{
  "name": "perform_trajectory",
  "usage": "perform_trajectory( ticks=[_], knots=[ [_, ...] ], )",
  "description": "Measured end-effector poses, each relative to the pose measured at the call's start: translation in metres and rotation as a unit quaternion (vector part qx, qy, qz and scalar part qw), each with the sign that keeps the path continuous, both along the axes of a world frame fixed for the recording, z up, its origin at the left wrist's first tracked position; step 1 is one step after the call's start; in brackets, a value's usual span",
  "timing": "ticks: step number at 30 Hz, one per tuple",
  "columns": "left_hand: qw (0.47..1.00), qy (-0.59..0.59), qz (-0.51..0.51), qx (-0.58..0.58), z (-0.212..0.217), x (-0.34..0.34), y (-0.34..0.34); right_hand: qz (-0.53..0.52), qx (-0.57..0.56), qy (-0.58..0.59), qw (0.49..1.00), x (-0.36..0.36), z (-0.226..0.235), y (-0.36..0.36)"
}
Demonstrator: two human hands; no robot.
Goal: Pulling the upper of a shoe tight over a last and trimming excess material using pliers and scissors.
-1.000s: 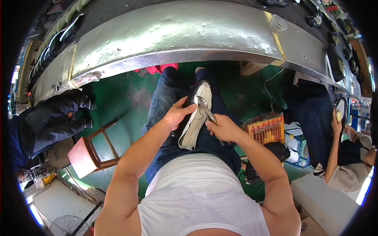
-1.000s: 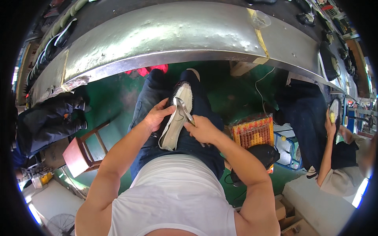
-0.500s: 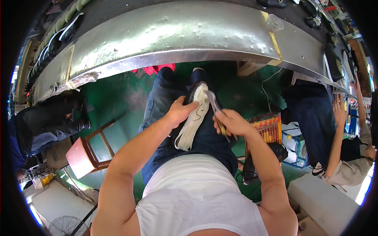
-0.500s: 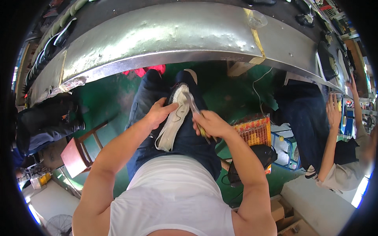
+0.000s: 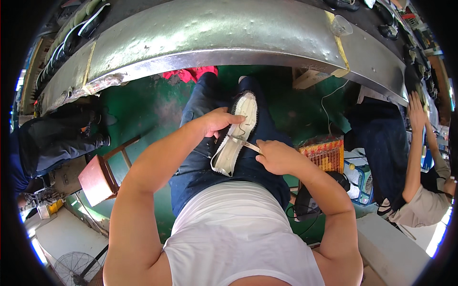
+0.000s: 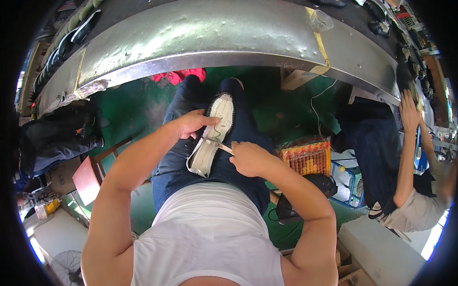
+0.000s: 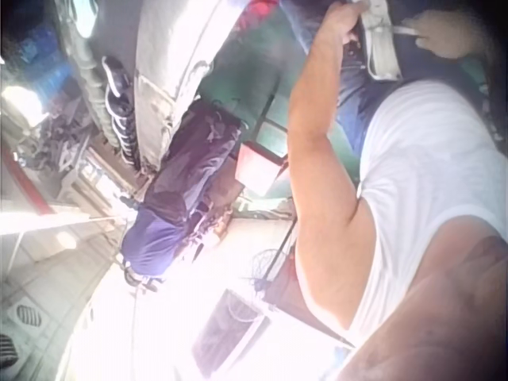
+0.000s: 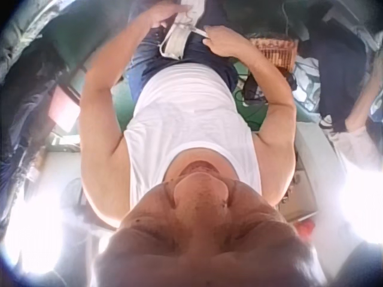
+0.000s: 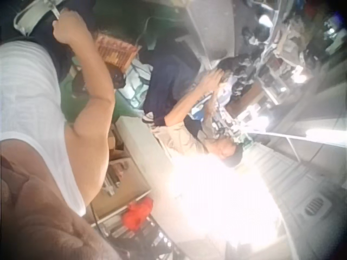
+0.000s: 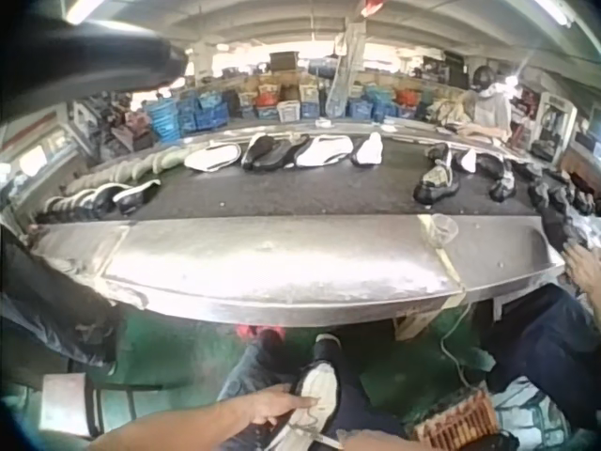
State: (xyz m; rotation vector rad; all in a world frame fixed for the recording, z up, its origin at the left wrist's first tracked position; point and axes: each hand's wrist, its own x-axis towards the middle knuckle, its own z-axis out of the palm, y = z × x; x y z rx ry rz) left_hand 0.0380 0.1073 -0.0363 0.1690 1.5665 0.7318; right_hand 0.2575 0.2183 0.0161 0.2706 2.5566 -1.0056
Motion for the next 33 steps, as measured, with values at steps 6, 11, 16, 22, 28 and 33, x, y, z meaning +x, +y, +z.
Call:
perform_trajectory(
  ticks=[6,11,16,22,28,33],
  knots=[
    [0.998,-0.064,0.015,0.023,-0.008,-0.007,-0.009,-0.038,0.010,0.020,0.999,-0.003,-0.018,-0.012],
    [0.996,-0.049,0.027,0.072,0.002,0.015,-0.019,-0.094,-0.089,-0.074,0.989,0.029,-0.020,-0.008],
    [0.975,-0.078,0.018,0.206,0.002,0.036,-0.050,-0.085,-0.098,-0.092,0.987,0.032,-0.009,-0.003],
    [0.977,-0.006,0.085,0.193,-0.005,0.045,-0.044,0.011,0.077,0.042,0.996,0.040,-0.016,-0.031],
    [0.974,0.146,0.007,0.174,-0.018,0.050,-0.050,-0.038,-0.161,-0.131,0.978,0.025,-0.007,0.003],
    [0.964,-0.008,0.123,0.235,-0.010,0.067,-0.075,0.055,0.085,0.022,0.995,0.044,-0.006,-0.035]
  ],
)
